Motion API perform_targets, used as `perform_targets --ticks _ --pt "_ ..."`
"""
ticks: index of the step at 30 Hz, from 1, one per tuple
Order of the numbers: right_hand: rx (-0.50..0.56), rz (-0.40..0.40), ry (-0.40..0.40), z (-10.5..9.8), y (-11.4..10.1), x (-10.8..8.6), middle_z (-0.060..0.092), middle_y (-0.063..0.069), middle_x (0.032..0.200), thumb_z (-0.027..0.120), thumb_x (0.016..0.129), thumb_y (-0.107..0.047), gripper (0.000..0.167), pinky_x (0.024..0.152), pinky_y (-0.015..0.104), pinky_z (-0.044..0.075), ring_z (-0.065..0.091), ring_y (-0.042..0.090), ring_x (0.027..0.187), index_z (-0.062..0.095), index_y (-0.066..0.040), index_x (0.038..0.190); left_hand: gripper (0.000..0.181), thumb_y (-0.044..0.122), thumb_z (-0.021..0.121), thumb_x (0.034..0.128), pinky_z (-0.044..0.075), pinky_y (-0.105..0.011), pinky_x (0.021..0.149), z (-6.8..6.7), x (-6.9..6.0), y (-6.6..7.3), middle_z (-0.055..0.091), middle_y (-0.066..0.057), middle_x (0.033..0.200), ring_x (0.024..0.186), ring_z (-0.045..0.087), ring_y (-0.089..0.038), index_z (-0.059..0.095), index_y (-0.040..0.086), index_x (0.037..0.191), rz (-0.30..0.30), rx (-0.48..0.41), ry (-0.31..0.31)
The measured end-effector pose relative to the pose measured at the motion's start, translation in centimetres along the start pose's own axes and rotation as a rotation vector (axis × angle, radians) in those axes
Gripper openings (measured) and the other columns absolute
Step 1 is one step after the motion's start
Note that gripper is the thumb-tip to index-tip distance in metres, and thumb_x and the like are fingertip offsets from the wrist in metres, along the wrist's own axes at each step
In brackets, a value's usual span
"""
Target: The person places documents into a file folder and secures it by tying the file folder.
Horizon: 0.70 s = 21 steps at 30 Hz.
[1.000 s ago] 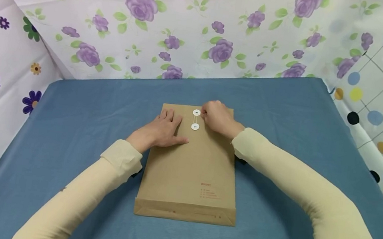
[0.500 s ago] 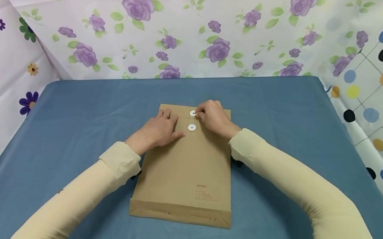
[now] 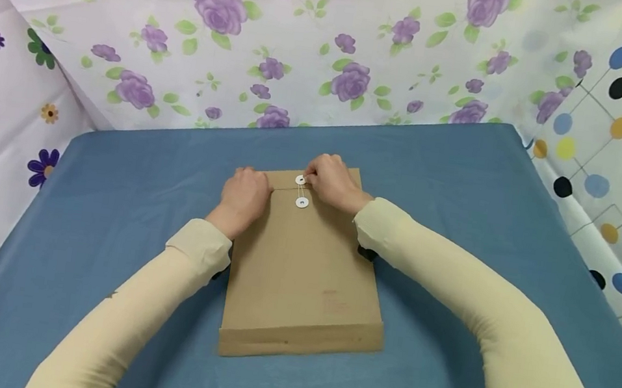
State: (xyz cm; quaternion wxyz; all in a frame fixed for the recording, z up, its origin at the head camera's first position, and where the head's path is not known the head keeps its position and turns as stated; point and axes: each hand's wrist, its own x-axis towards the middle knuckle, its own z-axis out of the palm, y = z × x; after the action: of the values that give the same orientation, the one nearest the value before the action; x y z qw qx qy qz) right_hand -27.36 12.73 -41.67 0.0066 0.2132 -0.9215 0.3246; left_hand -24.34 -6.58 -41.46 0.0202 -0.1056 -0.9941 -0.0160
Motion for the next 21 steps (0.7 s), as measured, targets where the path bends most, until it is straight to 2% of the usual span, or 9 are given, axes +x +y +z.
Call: perform_targets --ticks 5,9,13,17,21 --pt "-0.045 -0.12 -0.039 0.2 0.7 -0.2 0.077 0.015 0.1 0.067 0.098 -0.001 0.013 0.085 0.041 0.056 0.072 0.028 0.094 0.08 0.002 0.101 0.03 0.018 0.057 0.1051 0.059 -0.049 0.081 0.0 0.0 -0.3 0.069 -0.026 0.111 0.108 0.063 -0.039 0.075 -0.006 0.107 -0.013 -0.019 -0.011" --pt "-0.119 -0.228 -0.048 0.1 1.3 -1.9 0.072 0.012 0.093 0.065 0.098 0.002 0.014 0.082 0.039 0.056 0.068 0.025 0.088 0.08 0.0 0.097 0.031 0.019 0.058 0.1051 0.059 -0.049 0.082 -0.1 -0.1 -0.3 0.069 -0.026 0.112 0.111 0.062 -0.04 0.075 -0.006 0.108 -0.01 -0.028 -0.015" --pt "-0.24 -0.325 -0.037 0.4 1.2 -3.8 0.063 0.008 0.083 0.059 0.1 0.001 0.022 0.071 0.036 0.054 0.061 0.021 0.076 0.078 -0.004 0.089 0.034 0.023 0.059 0.1055 0.059 -0.049 0.083 -0.3 -0.3 -0.2 0.067 -0.027 0.115 0.114 0.06 -0.041 0.073 -0.008 0.111 -0.009 -0.013 -0.034" --pt "-0.305 -0.345 -0.017 1.0 0.4 -5.2 0.056 0.005 0.077 0.055 0.101 0.0 0.028 0.063 0.034 0.051 0.055 0.019 0.068 0.073 -0.006 0.081 0.037 0.024 0.055 0.1077 0.059 -0.049 0.081 -0.4 -0.7 -0.4 0.065 -0.028 0.118 0.116 0.058 -0.042 0.073 -0.008 0.112 0.021 0.004 -0.079" --pt "-0.327 -0.34 -0.002 1.6 -0.4 -5.8 0.055 0.005 0.075 0.058 0.1 0.0 0.025 0.061 0.033 0.049 0.052 0.018 0.064 0.072 -0.005 0.08 0.037 0.023 0.053 0.1085 0.057 -0.051 0.086 -0.5 -1.2 -0.7 0.062 -0.031 0.125 0.12 0.056 -0.045 0.073 -0.007 0.111 0.07 -0.003 -0.105"
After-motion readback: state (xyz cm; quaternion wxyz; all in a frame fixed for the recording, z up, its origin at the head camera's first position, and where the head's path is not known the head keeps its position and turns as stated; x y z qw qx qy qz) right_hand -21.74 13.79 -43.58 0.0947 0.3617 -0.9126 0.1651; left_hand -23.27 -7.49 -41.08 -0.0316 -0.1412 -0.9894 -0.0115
